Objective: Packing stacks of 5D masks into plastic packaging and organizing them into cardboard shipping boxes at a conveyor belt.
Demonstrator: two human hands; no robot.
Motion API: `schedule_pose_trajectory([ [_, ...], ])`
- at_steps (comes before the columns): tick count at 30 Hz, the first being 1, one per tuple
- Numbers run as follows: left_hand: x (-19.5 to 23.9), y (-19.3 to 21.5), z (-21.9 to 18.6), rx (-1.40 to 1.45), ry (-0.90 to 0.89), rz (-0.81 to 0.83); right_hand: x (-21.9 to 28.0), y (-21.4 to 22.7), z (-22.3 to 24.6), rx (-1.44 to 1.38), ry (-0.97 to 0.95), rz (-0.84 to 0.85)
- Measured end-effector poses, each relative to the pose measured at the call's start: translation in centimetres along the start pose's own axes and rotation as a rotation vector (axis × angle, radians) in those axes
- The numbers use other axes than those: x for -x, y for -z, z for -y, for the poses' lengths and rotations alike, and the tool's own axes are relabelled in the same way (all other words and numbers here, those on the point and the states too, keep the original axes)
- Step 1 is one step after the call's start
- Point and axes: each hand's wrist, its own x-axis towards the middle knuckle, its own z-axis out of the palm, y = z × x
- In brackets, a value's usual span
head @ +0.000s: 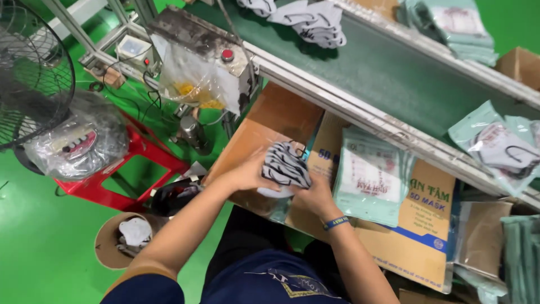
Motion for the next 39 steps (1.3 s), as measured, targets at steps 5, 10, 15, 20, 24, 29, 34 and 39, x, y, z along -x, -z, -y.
schedule_pose_trajectory([
  [5, 0.8, 1.0, -3.6, -0.082, 0.063, -0.028, 2.4, 0.3, 6.9, 0.180, 0.278, -0.121],
  [10, 2.4, -1.2, -0.8, -0.072, 0.101, 0.025, 1.2, 0.6, 9.2, 0.349, 0.479, -0.192],
  [15, 2.9, -3.1, -0.4, -0.087, 0.109, 0.025, 1.9, 0.8, 6.5, 0.300, 0.320, -0.123],
  [20, 0.9, -1.9, -3.2, -0.063, 0.382, 0.096, 1.9, 0.9, 5.3, 0.331, 0.375, -0.133],
  [24, -1.5, 1.5, -9.5, 0.525, 0.372, 0.049, 4.0, 1.1, 3.8, -0.266, 0.186, -0.009],
  [29, -0.8, -2.3, -8.9, 0.999, -0.024, 0.069, 7.2, 0.4, 3.6, -0.775, -0.077, -0.162],
  [34, -0.3, 1.2, -4.6, 0.583, 0.159, 0.351, 10.8, 9.6, 2.7, 0.054, 0.196, -0.200],
  [39, -7.4, 5.1, -7.1, 0.116, 0.393, 0.399, 14.8, 15.8, -2.6, 0.581, 0.152, -0.377],
])
